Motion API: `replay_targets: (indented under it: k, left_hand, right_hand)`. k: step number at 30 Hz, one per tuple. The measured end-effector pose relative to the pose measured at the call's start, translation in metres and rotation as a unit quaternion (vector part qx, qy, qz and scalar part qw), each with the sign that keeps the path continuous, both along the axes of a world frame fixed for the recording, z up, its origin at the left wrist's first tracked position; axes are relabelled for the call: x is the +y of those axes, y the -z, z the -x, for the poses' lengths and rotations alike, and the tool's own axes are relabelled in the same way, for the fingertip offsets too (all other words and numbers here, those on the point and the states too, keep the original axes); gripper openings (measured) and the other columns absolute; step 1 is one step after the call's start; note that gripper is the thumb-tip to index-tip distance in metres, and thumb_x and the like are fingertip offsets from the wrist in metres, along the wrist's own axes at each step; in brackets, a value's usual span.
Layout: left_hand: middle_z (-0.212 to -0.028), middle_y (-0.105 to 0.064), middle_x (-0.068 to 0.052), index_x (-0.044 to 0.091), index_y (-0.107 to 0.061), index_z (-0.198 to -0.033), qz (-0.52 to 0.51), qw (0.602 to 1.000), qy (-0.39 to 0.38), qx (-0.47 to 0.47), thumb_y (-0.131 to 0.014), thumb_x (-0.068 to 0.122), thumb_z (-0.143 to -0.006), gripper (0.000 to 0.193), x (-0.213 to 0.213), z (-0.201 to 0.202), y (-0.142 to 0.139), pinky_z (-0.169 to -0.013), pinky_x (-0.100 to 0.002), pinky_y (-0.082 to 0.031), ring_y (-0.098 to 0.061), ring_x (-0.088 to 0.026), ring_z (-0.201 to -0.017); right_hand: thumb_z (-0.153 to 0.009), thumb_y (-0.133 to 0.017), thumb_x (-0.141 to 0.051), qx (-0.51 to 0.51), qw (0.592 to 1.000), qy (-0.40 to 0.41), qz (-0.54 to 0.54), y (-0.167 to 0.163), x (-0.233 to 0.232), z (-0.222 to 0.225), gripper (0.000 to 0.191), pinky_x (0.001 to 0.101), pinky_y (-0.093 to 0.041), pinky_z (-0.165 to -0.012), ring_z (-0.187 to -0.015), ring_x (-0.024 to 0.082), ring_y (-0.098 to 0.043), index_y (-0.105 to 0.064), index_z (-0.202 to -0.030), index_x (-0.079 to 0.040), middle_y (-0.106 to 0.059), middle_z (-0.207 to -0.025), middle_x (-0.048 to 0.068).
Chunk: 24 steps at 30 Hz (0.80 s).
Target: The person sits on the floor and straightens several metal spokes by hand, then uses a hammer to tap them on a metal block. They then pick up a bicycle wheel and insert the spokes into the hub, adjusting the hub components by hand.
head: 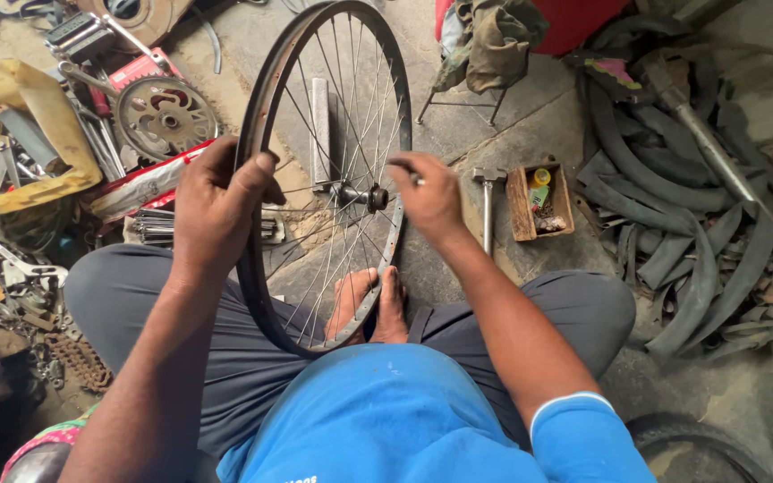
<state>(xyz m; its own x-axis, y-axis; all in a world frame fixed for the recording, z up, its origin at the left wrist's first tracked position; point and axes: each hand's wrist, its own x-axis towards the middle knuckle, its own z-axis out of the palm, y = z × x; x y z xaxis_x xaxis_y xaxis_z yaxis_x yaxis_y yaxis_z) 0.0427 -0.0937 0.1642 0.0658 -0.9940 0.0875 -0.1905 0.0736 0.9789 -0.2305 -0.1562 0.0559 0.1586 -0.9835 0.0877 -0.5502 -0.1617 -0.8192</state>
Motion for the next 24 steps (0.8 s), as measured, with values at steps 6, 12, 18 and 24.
replay_targets:
  k: [6,12,18,24]
  left_hand:
    - [-0.097,-0.074,-0.008,-0.003,-0.067,-0.113,0.031,0.999,-0.041,-0.018,-0.054,0.029,-0.112,0.035,0.005,0.008,-0.01,-0.071,-0.026,-0.057,-0.068,-0.01,-0.078]
    - [-0.101,-0.075,-0.006,-0.004,-0.068,-0.114,0.019,1.0,-0.018,0.014,-0.052,0.028,-0.113,0.035,0.006,0.009,-0.012,-0.074,-0.026,-0.058,-0.067,-0.01,-0.08]
    - [-0.113,-0.073,-0.007,-0.001,-0.062,-0.131,0.034,0.999,-0.02,-0.008,-0.053,0.024,-0.11,0.034,0.003,0.011,-0.015,-0.082,-0.027,-0.055,-0.067,-0.011,-0.091]
    - [-0.118,-0.072,-0.009,-0.001,-0.062,-0.134,0.105,0.987,-0.03,-0.117,-0.054,0.021,-0.112,0.032,0.003,0.017,-0.019,-0.093,-0.027,-0.052,-0.067,-0.014,-0.107]
  right_hand:
    - [-0.096,-0.072,-0.028,-0.014,0.99,-0.124,0.063,-0.049,-0.006,-0.059,0.025,0.0361,-0.061,-0.086,-0.098,0.021,-0.077,-0.075,-0.112,-0.009,-0.079,-0.106,0.009]
    - [-0.095,-0.071,-0.026,-0.052,0.977,-0.203,0.046,-0.048,-0.014,-0.041,0.026,0.0368,-0.059,-0.085,-0.096,0.022,-0.077,-0.075,-0.115,-0.01,-0.079,-0.106,0.009]
    - [-0.1,-0.067,-0.027,-0.032,0.994,-0.09,0.058,-0.036,0.001,-0.063,0.018,0.0356,-0.058,-0.071,-0.079,0.02,-0.076,-0.072,-0.097,-0.01,-0.076,-0.085,0.006]
    - [-0.1,-0.069,-0.02,-0.07,0.986,-0.02,0.148,-0.036,0.021,-0.06,0.015,0.0396,-0.054,-0.068,-0.078,0.024,-0.071,-0.067,-0.097,-0.006,-0.071,-0.087,0.01]
